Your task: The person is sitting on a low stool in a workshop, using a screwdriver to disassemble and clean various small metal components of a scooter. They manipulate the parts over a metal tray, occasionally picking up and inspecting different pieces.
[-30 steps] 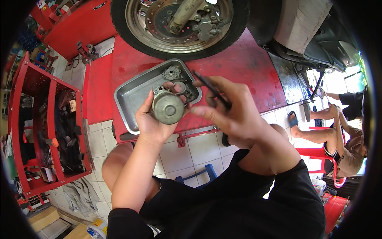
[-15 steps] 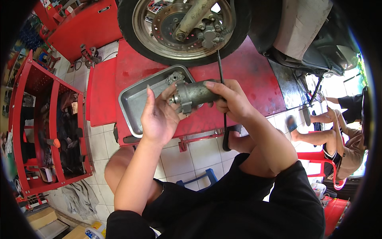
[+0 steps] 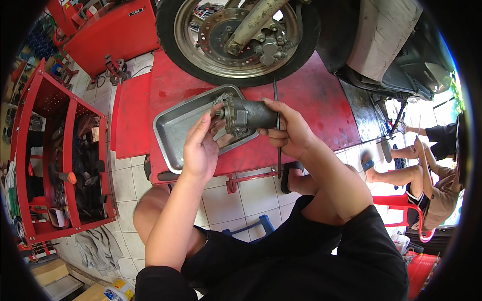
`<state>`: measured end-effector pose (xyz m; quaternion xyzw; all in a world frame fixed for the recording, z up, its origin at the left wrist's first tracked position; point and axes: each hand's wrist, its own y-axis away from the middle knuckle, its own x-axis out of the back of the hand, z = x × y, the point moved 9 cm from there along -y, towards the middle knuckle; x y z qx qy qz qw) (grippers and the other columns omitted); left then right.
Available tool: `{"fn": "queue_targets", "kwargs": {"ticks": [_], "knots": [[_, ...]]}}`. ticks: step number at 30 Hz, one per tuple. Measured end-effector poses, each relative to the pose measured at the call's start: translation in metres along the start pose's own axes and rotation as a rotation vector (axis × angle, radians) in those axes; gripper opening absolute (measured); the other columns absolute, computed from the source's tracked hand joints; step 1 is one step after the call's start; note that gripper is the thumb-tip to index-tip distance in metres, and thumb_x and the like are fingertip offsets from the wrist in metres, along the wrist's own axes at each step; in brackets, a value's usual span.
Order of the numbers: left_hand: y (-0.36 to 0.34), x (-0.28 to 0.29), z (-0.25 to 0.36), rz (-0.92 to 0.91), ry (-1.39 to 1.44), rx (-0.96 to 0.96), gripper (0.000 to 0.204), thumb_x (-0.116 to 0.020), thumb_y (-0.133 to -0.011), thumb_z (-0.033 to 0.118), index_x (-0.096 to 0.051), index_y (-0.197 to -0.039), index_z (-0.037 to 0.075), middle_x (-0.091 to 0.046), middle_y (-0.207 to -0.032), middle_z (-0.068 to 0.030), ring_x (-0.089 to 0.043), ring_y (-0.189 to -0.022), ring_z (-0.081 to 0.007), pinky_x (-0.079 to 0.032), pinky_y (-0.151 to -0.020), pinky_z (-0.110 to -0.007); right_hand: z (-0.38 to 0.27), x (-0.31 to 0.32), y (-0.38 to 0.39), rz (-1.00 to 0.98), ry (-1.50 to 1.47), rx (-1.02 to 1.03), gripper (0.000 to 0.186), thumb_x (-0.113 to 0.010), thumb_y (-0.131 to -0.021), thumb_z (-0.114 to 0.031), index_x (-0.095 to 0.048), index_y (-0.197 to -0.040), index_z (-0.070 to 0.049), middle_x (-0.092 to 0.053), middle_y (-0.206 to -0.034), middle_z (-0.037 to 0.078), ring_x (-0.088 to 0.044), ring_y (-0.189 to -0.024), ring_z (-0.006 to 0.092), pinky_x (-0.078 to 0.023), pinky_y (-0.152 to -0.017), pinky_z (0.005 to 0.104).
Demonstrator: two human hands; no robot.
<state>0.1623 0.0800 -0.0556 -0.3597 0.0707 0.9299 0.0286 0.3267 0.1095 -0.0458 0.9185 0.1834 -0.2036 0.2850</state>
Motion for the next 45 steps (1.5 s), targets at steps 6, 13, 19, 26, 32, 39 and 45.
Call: {"fn": "queue_targets", "kwargs": {"ticks": [6, 13, 19, 26, 32, 39, 45], "knots": [[0.0, -0.005, -0.002, -0.05, -0.045, -0.018, 0.063, -0.047, -0.102, 0.049, -0.045, -0.143, 0.001, -0.049, -0.139, -0.0113, -0.049, -0.124, -0.0253, -0.041, -0.108, -0.053, 0.006, -0.004, 0.004, 0.057, -0.149, -0.051, 0.029, -0.051, -0.101, -0.043, -0.059, -0.114, -0.018, -0.06, -0.074, 0.012, -0.021, -0.039, 0.0041, -0.017, -0.037, 0.0196], [-0.002, -0.011, -0.015, -0.114, -0.034, 0.038, 0.068, -0.048, -0.101, 0.053, -0.043, -0.145, 0.001, -0.045, -0.145, -0.0101, -0.049, -0.126, -0.023, -0.043, -0.106, -0.049, 0.013, 0.0, 0.006, 0.089, -0.262, -0.062, 0.023, -0.056, -0.099, -0.041, -0.055, -0.109, -0.02, -0.062, -0.074, 0.012, -0.022, -0.04, 0.004, -0.016, -0.039, 0.021], [0.001, -0.024, -0.017, -0.188, -0.212, 0.064, 0.068, -0.046, -0.102, 0.054, -0.04, -0.147, 0.003, -0.047, -0.145, -0.0105, -0.045, -0.135, -0.0262, -0.04, -0.11, -0.049, 0.009, 0.005, 0.004, 0.087, -0.225, 0.028, 0.027, -0.058, -0.099, -0.04, -0.056, -0.106, -0.014, -0.06, -0.073, 0.011, -0.024, -0.041, 0.0046, -0.018, -0.039, 0.0218], [0.004, -0.027, -0.038, -0.175, -0.412, 0.133, 0.065, -0.054, -0.099, 0.054, -0.045, -0.144, 0.008, -0.051, -0.141, -0.0058, -0.046, -0.131, -0.0164, -0.04, -0.109, -0.041, 0.005, 0.007, 0.009, 0.237, -0.043, 0.266, 0.03, -0.059, -0.101, -0.031, -0.06, -0.101, -0.002, -0.058, -0.074, 0.007, -0.029, -0.043, 0.005, -0.02, -0.04, 0.0227], [-0.003, -0.018, -0.052, -0.101, -0.126, 0.129, 0.063, -0.062, -0.096, 0.051, -0.05, -0.14, 0.007, -0.057, -0.134, -0.0043, -0.052, -0.118, -0.0131, -0.045, -0.095, -0.035, 0.036, -0.008, 0.01, 0.134, -0.223, 0.118, 0.024, -0.054, -0.102, -0.036, -0.059, -0.104, -0.013, -0.06, -0.077, 0.006, -0.028, -0.043, 0.0047, -0.02, -0.042, 0.0223], [-0.008, -0.012, -0.042, -0.136, 0.046, -0.039, 0.038, -0.077, -0.089, 0.026, -0.062, -0.116, 0.004, -0.068, -0.107, -0.0057, -0.063, -0.091, -0.0137, -0.05, -0.077, -0.03, 0.048, -0.025, 0.015, 0.054, -0.348, 0.0, 0.027, -0.047, -0.103, -0.04, -0.059, -0.11, -0.017, -0.062, -0.081, 0.009, -0.026, -0.042, 0.0049, -0.02, -0.042, 0.0211], [-0.008, -0.016, -0.041, -0.057, 0.046, -0.044, 0.04, -0.075, -0.09, 0.033, -0.062, -0.114, 0.003, -0.068, -0.101, -0.0061, -0.06, -0.083, -0.0161, -0.049, -0.072, -0.031, 0.046, -0.02, 0.015, 0.036, -0.416, -0.008, 0.031, -0.05, -0.102, -0.043, -0.059, -0.108, -0.014, -0.061, -0.083, 0.01, -0.026, -0.043, 0.0044, -0.02, -0.041, 0.0208]]}}
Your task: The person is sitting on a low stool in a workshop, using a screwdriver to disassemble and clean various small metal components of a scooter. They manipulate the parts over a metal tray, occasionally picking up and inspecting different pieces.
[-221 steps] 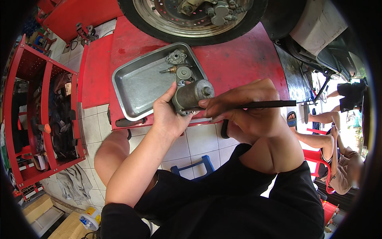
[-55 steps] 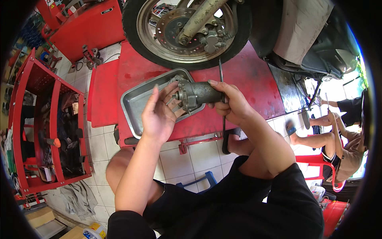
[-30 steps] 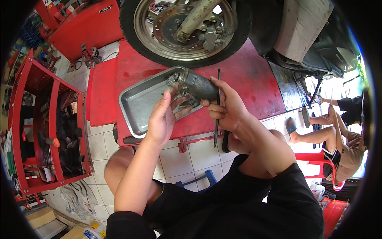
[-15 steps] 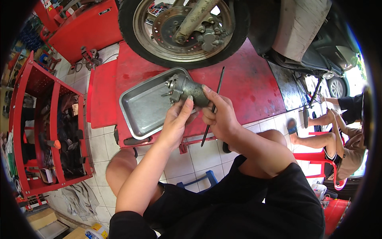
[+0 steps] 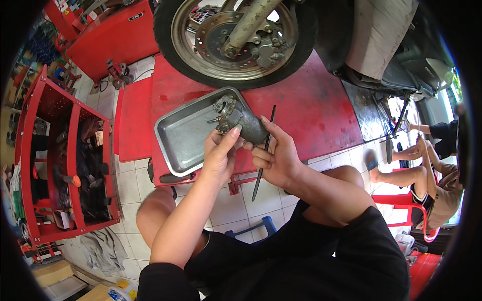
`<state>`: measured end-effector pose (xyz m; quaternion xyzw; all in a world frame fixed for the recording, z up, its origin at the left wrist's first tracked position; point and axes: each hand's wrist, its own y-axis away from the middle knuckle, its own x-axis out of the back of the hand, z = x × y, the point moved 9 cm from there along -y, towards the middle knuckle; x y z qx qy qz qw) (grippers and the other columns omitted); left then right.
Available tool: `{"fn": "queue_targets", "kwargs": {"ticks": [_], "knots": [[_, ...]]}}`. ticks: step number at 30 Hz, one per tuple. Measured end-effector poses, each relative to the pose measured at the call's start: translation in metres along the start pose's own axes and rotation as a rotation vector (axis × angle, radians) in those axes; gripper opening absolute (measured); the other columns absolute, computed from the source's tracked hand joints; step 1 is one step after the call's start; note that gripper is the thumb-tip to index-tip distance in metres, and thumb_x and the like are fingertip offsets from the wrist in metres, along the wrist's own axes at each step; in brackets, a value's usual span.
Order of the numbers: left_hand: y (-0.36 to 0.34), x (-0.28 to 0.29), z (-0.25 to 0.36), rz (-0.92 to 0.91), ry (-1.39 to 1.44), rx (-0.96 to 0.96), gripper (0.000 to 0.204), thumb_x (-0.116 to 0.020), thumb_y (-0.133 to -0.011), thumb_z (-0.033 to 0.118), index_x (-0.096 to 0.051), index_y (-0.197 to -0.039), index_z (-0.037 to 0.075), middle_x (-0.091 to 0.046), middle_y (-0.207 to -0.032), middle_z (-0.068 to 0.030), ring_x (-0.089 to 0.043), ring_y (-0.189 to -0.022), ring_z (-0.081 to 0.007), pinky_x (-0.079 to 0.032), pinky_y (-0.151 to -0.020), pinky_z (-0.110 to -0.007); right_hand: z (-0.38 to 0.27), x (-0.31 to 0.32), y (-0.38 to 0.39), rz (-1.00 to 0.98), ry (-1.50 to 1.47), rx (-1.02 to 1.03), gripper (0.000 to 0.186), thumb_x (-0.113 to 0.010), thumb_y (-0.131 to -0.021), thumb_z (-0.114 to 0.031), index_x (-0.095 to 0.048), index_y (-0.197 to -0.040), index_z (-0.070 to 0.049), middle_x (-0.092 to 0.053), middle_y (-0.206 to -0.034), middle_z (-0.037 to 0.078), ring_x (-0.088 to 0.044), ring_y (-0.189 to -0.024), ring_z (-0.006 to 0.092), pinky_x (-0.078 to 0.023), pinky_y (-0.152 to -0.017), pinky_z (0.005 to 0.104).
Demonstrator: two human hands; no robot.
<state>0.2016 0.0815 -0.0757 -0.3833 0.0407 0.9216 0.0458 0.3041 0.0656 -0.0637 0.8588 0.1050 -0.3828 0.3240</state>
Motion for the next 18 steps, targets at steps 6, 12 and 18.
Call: {"fn": "queue_targets", "kwargs": {"ticks": [6, 12, 18], "knots": [[-0.002, 0.006, -0.002, 0.092, -0.014, 0.026, 0.035, -0.074, -0.091, 0.034, -0.063, -0.108, 0.005, -0.066, -0.092, -0.004, -0.058, -0.076, -0.0143, -0.049, -0.067, -0.03, 0.008, 0.009, -0.001, 0.0, 0.001, -0.095, 0.031, -0.052, -0.101, -0.044, -0.059, -0.105, -0.014, -0.064, -0.083, 0.011, -0.025, -0.043, 0.005, -0.02, -0.041, 0.0215], [-0.012, 0.053, 0.019, 0.432, -0.05, 0.062, 0.033, -0.077, -0.089, 0.032, -0.068, -0.103, 0.004, -0.072, -0.096, -0.007, -0.068, -0.083, -0.0164, -0.053, -0.073, -0.029, 0.02, 0.005, -0.001, -0.055, 0.388, -0.221, 0.083, -0.051, -0.095, -0.066, -0.051, -0.126, 0.011, -0.064, -0.084, 0.022, -0.02, -0.037, 0.0047, -0.019, -0.038, 0.0227], [-0.014, 0.125, 0.084, 0.66, -0.629, -0.063, 0.032, -0.085, -0.081, 0.025, -0.069, -0.096, 0.001, -0.069, -0.088, -0.0058, -0.065, -0.076, -0.0153, -0.052, -0.067, -0.029, -0.02, -0.015, 0.005, -0.136, 0.402, -0.061, 0.086, -0.063, -0.092, -0.06, -0.048, -0.133, 0.014, -0.06, -0.074, 0.015, -0.024, -0.04, 0.0035, -0.018, -0.039, 0.0232]]}}
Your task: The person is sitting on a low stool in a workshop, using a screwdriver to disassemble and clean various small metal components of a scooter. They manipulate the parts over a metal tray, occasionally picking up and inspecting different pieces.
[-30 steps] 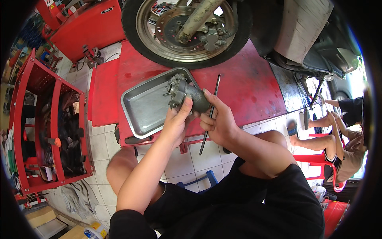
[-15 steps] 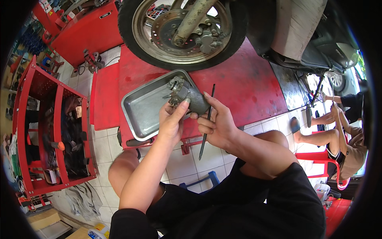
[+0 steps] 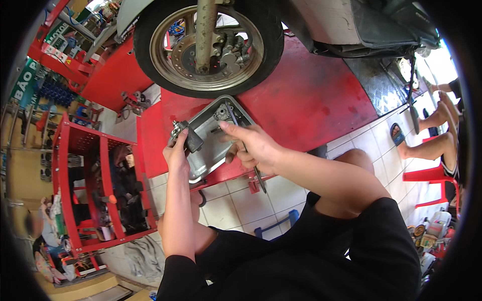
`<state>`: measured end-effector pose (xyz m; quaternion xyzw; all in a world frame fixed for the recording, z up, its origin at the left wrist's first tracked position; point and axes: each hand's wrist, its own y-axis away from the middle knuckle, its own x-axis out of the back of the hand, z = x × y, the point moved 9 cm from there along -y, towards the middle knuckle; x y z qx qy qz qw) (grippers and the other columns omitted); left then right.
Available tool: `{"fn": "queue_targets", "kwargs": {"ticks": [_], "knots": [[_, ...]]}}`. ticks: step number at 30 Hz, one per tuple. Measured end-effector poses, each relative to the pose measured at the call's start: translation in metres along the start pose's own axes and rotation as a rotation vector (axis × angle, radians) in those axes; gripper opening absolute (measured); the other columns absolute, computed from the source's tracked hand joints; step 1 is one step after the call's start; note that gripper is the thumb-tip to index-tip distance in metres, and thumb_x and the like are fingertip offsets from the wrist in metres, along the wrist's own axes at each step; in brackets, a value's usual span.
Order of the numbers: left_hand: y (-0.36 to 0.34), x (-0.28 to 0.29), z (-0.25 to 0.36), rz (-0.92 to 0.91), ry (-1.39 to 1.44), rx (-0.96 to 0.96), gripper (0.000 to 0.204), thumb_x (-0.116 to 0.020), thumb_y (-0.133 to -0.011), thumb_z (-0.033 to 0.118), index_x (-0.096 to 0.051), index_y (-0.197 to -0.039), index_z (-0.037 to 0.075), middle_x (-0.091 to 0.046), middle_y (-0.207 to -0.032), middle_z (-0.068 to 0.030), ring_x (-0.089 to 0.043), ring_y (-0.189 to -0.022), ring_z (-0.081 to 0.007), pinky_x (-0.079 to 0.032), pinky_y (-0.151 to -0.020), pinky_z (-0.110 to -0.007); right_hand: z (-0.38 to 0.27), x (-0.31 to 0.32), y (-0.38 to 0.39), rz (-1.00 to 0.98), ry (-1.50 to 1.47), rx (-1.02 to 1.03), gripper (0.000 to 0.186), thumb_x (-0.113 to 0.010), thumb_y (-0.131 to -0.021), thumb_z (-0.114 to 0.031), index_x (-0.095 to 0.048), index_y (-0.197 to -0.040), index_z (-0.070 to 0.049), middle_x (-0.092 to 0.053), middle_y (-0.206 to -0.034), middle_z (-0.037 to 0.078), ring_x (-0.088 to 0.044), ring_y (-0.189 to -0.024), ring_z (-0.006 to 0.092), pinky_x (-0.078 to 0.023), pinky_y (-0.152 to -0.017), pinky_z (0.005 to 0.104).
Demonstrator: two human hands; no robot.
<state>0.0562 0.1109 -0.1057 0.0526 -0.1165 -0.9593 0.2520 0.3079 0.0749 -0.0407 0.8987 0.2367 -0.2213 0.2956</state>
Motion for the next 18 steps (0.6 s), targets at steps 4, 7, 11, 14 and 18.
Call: {"fn": "queue_targets", "kwargs": {"ticks": [4, 7, 11, 14, 18], "knots": [[-0.016, 0.035, -0.014, 0.14, -0.175, -0.06, 0.034, -0.088, -0.076, 0.023, -0.07, -0.089, -0.003, -0.07, -0.083, -0.0076, -0.064, -0.068, -0.0135, -0.051, -0.06, -0.029, -0.049, 0.005, 0.013, -0.035, -0.036, 0.156, 0.075, -0.063, -0.094, -0.055, -0.054, -0.126, 0.012, -0.058, -0.072, 0.012, -0.026, -0.04, 0.0031, -0.018, -0.039, 0.0225], [-0.035, 0.054, -0.018, 0.147, -0.59, -0.088, 0.044, -0.091, -0.068, 0.033, -0.072, -0.08, -0.006, -0.071, -0.08, -0.0112, -0.066, -0.07, -0.0156, -0.053, -0.063, -0.032, -0.077, 0.009, 0.023, -0.039, -0.115, 0.26, 0.056, -0.066, -0.094, -0.05, -0.058, -0.105, 0.004, -0.059, -0.07, 0.012, -0.027, -0.039, 0.0032, -0.017, -0.038, 0.0241], [-0.039, 0.026, -0.005, 0.177, -1.035, -0.11, 0.059, -0.093, -0.058, 0.045, -0.073, -0.078, -0.007, -0.073, -0.082, -0.0165, -0.071, -0.076, -0.0229, -0.055, -0.071, -0.037, -0.104, 0.026, 0.039, -0.011, -0.092, 0.344, 0.045, -0.069, -0.093, -0.044, -0.062, -0.094, 0.001, -0.057, -0.067, 0.009, -0.029, -0.04, 0.004, -0.017, -0.038, 0.0264], [-0.043, 0.032, 0.001, 0.244, -1.197, -0.071, 0.067, -0.093, -0.053, 0.049, -0.073, -0.082, -0.008, -0.074, -0.088, -0.0193, -0.073, -0.083, -0.0289, -0.057, -0.077, -0.04, -0.111, 0.033, 0.044, -0.016, -0.098, 0.371, 0.039, -0.07, -0.092, -0.039, -0.062, -0.09, 0.0, -0.056, -0.067, 0.006, -0.029, -0.042, 0.0047, -0.017, -0.039, 0.027], [-0.041, 0.04, -0.011, 0.288, -1.208, 0.063, 0.068, -0.093, -0.055, 0.048, -0.073, -0.088, -0.008, -0.074, -0.092, -0.0194, -0.074, -0.079, -0.0283, -0.058, -0.071, -0.04, -0.111, 0.04, 0.051, -0.072, -0.156, 0.364, 0.033, -0.066, -0.093, -0.029, -0.063, -0.101, 0.002, -0.055, -0.069, 0.006, -0.025, -0.042, 0.004, -0.016, -0.04, 0.0253]]}}
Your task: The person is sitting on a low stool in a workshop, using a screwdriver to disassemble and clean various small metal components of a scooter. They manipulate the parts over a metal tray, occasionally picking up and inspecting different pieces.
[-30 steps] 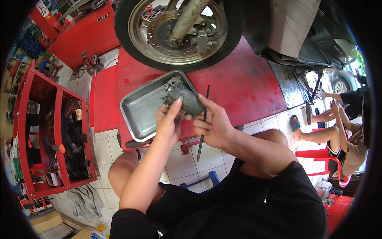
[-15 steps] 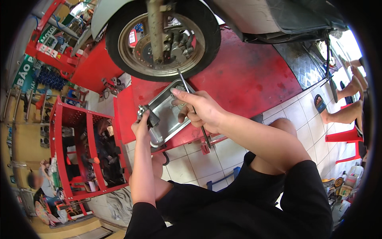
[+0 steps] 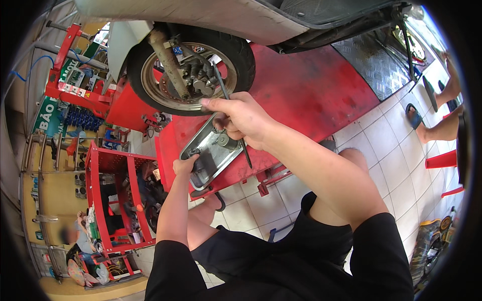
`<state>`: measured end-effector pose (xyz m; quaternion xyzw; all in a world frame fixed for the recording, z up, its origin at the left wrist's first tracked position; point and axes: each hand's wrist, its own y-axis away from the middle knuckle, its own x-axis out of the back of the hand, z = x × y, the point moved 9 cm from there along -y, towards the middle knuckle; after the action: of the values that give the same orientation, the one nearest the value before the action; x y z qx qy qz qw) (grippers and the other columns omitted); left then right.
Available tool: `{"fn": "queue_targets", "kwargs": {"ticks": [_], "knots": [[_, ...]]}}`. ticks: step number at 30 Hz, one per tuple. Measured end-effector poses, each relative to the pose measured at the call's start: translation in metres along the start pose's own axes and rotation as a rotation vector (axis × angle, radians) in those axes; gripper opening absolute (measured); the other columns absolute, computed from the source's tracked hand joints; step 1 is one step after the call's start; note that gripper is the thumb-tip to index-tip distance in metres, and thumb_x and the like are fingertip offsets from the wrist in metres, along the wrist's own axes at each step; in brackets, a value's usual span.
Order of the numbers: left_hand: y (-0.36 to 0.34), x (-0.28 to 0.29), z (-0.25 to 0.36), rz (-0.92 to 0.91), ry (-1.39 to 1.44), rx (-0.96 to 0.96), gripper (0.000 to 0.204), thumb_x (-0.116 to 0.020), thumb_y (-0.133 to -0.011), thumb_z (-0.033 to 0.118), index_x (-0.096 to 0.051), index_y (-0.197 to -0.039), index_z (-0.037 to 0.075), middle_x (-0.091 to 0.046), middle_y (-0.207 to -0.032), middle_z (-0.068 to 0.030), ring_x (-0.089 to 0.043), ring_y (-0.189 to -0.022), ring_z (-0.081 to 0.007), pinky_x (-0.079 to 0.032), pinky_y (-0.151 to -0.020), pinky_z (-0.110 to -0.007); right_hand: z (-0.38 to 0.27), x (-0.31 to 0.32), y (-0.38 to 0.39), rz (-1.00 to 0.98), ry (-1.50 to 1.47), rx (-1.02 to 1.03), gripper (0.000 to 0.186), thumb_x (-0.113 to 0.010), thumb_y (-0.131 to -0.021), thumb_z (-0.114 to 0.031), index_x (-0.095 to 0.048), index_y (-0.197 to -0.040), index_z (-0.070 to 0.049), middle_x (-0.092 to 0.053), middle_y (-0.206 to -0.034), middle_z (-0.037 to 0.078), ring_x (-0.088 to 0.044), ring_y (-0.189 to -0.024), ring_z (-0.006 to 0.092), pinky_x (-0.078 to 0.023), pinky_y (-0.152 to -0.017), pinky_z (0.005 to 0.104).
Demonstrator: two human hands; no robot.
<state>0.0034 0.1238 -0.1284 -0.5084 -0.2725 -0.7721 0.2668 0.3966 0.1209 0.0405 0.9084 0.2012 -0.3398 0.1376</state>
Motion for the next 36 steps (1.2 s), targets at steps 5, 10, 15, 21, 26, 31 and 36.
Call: {"fn": "queue_targets", "kwargs": {"ticks": [5, 10, 15, 21, 26, 31, 36], "knots": [[-0.001, 0.003, -0.009, -0.004, -0.057, 0.057, 0.065, -0.092, -0.058, 0.047, -0.074, -0.093, -0.005, -0.074, -0.093, -0.017, -0.074, -0.074, -0.0269, -0.06, -0.062, -0.038, -0.008, -0.023, 0.02, -0.244, -0.203, -0.028, 0.036, -0.054, -0.088, -0.01, -0.063, -0.12, 0.004, -0.051, -0.072, 0.003, -0.025, -0.048, 0.0045, -0.019, -0.044, 0.0231], [0.018, -0.003, 0.009, -0.049, -0.088, 0.075, 0.063, -0.091, -0.06, 0.045, -0.074, -0.096, -0.004, -0.074, -0.095, -0.0157, -0.074, -0.078, -0.0254, -0.061, -0.061, -0.037, -0.014, -0.036, 0.035, -0.376, -0.134, -0.009, 0.035, -0.06, -0.088, -0.014, -0.064, -0.119, 0.002, -0.046, -0.07, -0.001, -0.027, -0.049, 0.0037, -0.018, -0.045, 0.0221], [0.02, 0.001, 0.009, -0.025, -0.13, 0.086, 0.066, -0.091, -0.061, 0.045, -0.073, -0.103, -0.003, -0.074, -0.103, -0.0175, -0.074, -0.086, -0.0275, -0.06, -0.073, -0.039, -0.007, -0.043, 0.034, -0.444, -0.095, -0.008, 0.033, -0.062, -0.089, -0.013, -0.065, -0.118, 0.0, -0.04, -0.069, -0.003, -0.025, -0.05, 0.0036, -0.018, -0.046, 0.0225], [0.02, 0.003, 0.004, -0.001, -0.179, 0.092, 0.066, -0.091, -0.061, 0.045, -0.073, -0.104, -0.002, -0.074, -0.102, -0.0171, -0.074, -0.087, -0.0277, -0.058, -0.08, -0.04, -0.006, -0.046, 0.032, -0.447, -0.078, -0.015, 0.032, -0.062, -0.089, -0.014, -0.065, -0.117, -0.001, -0.039, -0.069, -0.003, -0.025, -0.05, 0.0036, -0.017, -0.046, 0.0227], [0.033, 0.009, 0.011, -0.012, -0.188, 0.145, 0.061, -0.09, -0.064, 0.045, -0.075, -0.1, -0.001, -0.075, -0.097, -0.0145, -0.074, -0.079, -0.0255, -0.058, -0.076, -0.039, -0.005, -0.042, 0.027, -0.428, -0.098, -0.014, 0.034, -0.064, -0.088, -0.015, -0.065, -0.118, 0.0, -0.043, -0.07, -0.002, -0.026, -0.05, 0.0035, -0.017, -0.045, 0.0226], [0.023, 0.004, 0.005, -0.051, -0.176, 0.158, 0.056, -0.088, -0.066, 0.045, -0.075, -0.097, 0.0, -0.075, -0.093, -0.0122, -0.074, -0.075, -0.0242, -0.059, -0.067, -0.037, -0.01, -0.038, 0.024, -0.401, -0.074, 0.028, 0.037, -0.067, -0.086, -0.015, -0.064, -0.119, 0.002, -0.045, -0.072, -0.001, -0.026, -0.047, 0.0029, -0.017, -0.045, 0.023], [0.021, 0.002, 0.012, -0.096, -0.276, 0.122, 0.058, -0.085, -0.07, 0.048, -0.075, -0.099, 0.0, -0.075, -0.094, -0.0134, -0.074, -0.078, -0.0262, -0.06, -0.067, -0.038, -0.012, -0.033, 0.024, -0.39, -0.074, 0.037, 0.035, -0.068, -0.086, -0.015, -0.064, -0.116, 0.003, -0.044, -0.071, -0.001, -0.027, -0.047, 0.0034, -0.017, -0.044, 0.0235]]}}
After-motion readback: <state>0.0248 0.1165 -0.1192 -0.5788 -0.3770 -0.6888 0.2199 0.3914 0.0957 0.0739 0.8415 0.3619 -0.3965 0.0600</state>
